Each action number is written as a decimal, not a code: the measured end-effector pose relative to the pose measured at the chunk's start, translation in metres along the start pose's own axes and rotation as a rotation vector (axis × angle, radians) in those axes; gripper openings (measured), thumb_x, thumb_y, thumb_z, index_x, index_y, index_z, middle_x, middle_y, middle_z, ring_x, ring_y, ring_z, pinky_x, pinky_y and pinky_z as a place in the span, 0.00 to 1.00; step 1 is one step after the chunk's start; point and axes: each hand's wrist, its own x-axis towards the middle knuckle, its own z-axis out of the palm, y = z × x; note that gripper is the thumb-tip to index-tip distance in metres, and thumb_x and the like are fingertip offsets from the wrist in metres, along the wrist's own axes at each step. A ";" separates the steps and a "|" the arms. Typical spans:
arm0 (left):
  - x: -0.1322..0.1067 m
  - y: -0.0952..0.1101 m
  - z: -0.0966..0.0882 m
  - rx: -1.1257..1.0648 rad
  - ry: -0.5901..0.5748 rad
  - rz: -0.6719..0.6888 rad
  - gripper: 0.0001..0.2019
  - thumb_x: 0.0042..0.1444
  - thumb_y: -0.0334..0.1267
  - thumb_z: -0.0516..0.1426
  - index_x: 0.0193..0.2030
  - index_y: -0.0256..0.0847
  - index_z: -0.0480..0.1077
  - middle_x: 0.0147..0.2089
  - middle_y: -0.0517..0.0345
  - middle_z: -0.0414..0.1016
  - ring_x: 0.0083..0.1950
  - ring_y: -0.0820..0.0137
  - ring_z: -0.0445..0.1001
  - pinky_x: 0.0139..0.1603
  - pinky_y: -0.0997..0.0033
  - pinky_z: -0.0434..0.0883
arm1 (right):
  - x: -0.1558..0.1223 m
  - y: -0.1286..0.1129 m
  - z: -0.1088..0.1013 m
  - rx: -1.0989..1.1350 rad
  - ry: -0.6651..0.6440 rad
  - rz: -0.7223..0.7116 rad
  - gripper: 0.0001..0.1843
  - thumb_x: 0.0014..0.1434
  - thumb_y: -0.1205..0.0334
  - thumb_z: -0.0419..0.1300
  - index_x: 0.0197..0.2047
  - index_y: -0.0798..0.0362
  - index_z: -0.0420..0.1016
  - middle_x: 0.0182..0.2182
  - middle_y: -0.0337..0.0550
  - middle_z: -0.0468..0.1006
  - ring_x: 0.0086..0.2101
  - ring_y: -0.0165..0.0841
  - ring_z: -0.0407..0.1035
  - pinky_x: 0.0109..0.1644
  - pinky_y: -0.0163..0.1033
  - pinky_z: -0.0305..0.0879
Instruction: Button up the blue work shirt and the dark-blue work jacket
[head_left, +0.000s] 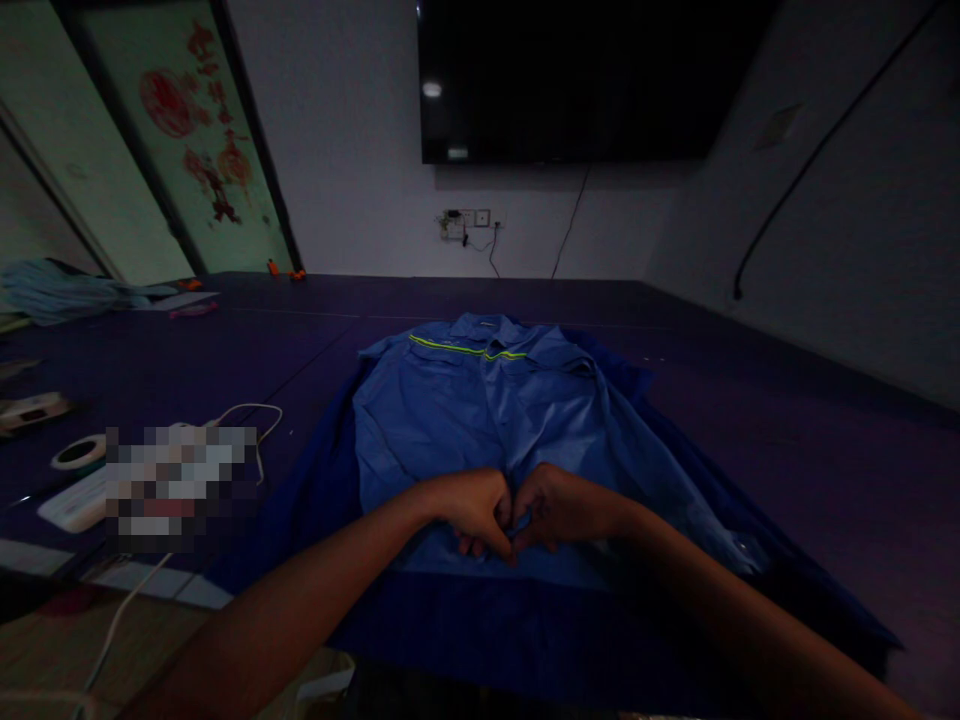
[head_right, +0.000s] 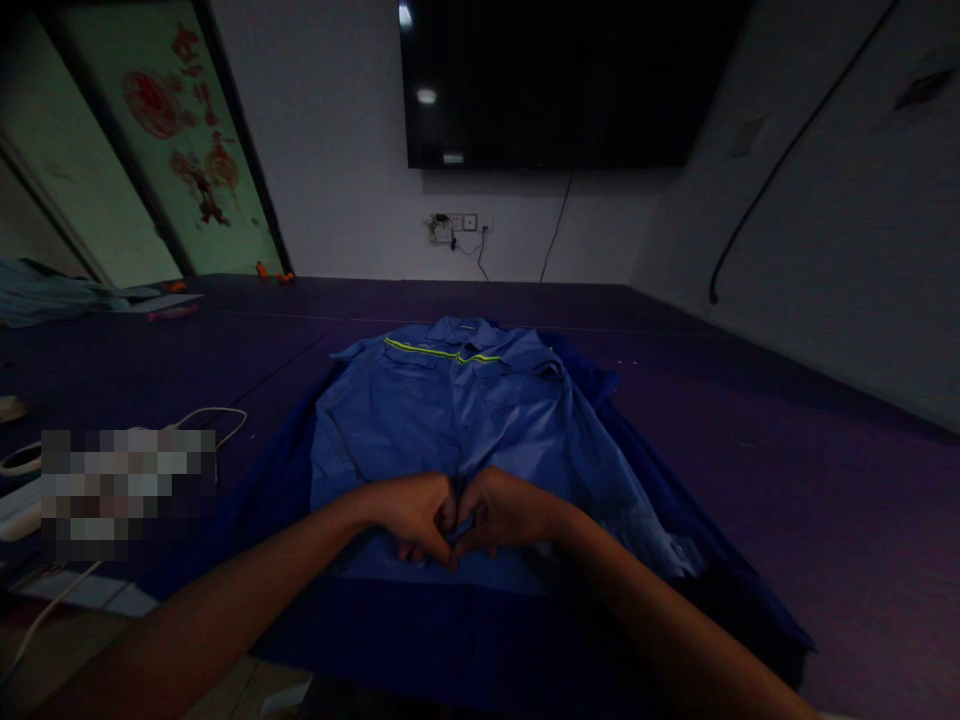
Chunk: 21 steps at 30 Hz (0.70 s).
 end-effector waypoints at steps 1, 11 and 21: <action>0.000 0.000 0.000 0.002 -0.001 -0.006 0.12 0.39 0.41 0.62 0.19 0.36 0.64 0.13 0.65 0.66 0.14 0.76 0.66 0.16 0.78 0.63 | 0.000 0.000 0.000 -0.006 -0.004 -0.002 0.15 0.46 0.54 0.65 0.30 0.59 0.77 0.15 0.36 0.69 0.16 0.24 0.62 0.17 0.25 0.54; -0.003 0.003 0.001 0.073 0.013 -0.027 0.14 0.39 0.43 0.61 0.16 0.36 0.63 0.14 0.63 0.66 0.14 0.76 0.65 0.15 0.77 0.63 | -0.001 -0.003 0.001 -0.125 0.004 -0.026 0.09 0.47 0.60 0.63 0.28 0.59 0.75 0.15 0.34 0.68 0.17 0.25 0.63 0.18 0.26 0.54; -0.004 0.004 0.002 0.077 0.030 -0.012 0.11 0.40 0.38 0.60 0.16 0.35 0.63 0.12 0.64 0.65 0.13 0.79 0.64 0.14 0.81 0.60 | -0.002 -0.006 0.002 -0.148 0.036 -0.039 0.11 0.46 0.62 0.64 0.33 0.59 0.76 0.17 0.34 0.69 0.18 0.24 0.62 0.19 0.26 0.53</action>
